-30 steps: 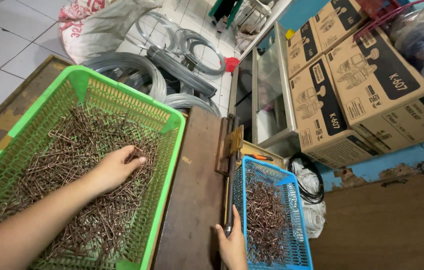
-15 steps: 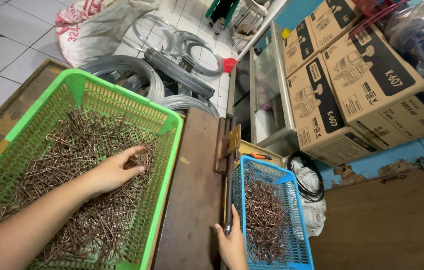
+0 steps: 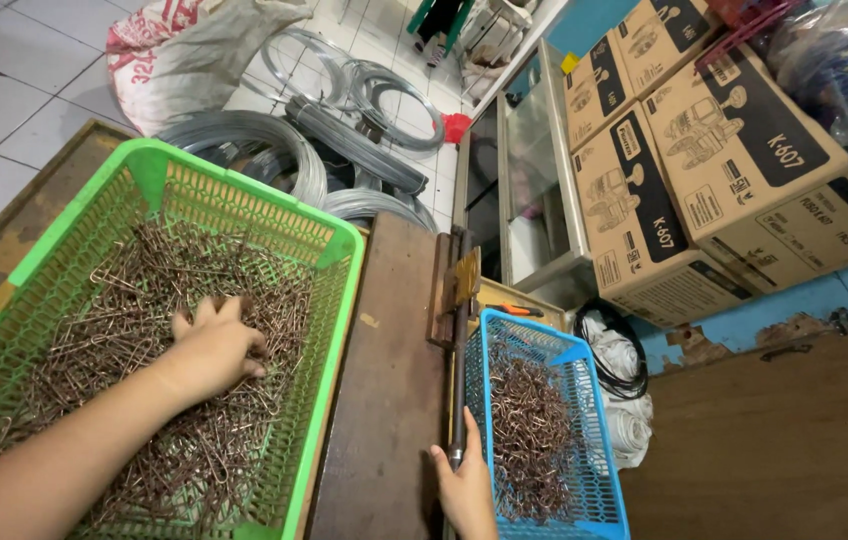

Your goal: Processing small metal wire segments using a manual lever-operated tool

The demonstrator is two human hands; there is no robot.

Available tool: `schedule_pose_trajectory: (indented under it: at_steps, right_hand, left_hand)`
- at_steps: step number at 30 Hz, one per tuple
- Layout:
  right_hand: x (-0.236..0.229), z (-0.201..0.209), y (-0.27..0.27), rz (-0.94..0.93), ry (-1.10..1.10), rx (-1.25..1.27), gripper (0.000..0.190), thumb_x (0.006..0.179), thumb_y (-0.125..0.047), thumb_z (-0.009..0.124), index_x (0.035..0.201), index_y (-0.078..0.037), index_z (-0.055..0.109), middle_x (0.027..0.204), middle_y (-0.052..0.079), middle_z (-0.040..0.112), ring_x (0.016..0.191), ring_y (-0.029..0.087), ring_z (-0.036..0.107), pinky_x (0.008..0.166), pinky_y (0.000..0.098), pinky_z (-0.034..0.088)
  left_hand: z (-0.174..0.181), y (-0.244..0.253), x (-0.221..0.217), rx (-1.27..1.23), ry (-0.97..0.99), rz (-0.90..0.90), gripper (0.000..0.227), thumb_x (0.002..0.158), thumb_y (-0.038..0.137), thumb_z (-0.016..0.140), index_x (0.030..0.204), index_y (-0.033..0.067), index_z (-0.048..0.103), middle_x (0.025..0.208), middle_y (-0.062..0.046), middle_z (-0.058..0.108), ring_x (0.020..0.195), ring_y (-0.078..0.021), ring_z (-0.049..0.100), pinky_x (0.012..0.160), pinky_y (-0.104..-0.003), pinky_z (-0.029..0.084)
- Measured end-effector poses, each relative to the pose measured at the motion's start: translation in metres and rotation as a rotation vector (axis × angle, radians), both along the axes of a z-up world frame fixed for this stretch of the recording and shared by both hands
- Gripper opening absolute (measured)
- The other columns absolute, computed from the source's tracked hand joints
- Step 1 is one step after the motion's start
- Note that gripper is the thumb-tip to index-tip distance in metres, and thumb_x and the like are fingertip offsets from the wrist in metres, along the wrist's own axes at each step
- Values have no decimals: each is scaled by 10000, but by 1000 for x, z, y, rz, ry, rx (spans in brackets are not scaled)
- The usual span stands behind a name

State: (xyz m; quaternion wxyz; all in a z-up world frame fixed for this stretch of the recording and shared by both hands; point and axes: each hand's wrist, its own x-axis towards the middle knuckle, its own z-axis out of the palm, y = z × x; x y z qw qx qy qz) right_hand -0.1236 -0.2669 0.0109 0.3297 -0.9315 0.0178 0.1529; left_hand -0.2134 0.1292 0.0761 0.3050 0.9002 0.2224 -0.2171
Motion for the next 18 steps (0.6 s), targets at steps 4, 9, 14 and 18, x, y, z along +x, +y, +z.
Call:
schedule_pose_trajectory:
  at_steps: [4, 9, 14, 18]
  right_hand:
    - [-3, 2, -1, -3, -15, -10, 859, 944, -285, 733, 1696, -394, 332, 1164, 33, 820, 942, 211, 760, 899, 290, 564]
    - [-3, 1, -1, -12, -25, 1, 857, 933, -276, 738, 1691, -386, 352, 1196, 29, 812, 933, 208, 753, 895, 285, 562]
    - [-5, -1, -4, -25, -9, -1, 847, 951, -262, 734, 1698, -392, 355, 1011, 31, 764, 828, 193, 672, 840, 284, 534]
    - [-1, -7, -8, 27, -71, -60, 856, 936, -309, 741, 1696, -377, 354, 796, 36, 651, 682, 207, 585, 699, 311, 488]
  left_hand:
    - [22, -2, -2, 257, 27, -27, 296, 865, 627, 820, 1026, 386, 880, 1732, 62, 386, 1726, -311, 162, 1386, -707, -19]
    - [9, 2, -3, -112, -327, 319, 419, 936, 493, 745, 1320, 329, 782, 1159, 20, 780, 988, -180, 424, 871, -455, 237]
    - [16, 10, -6, -939, -712, 802, 294, 969, 92, 726, 1262, 115, 716, 1217, -82, 794, 1158, -217, 746, 1186, -353, 555]
    - [-3, 20, 0, -1314, -908, 877, 378, 1024, 37, 618, 1397, 94, 637, 1297, -97, 732, 1200, -192, 700, 1053, -313, 578]
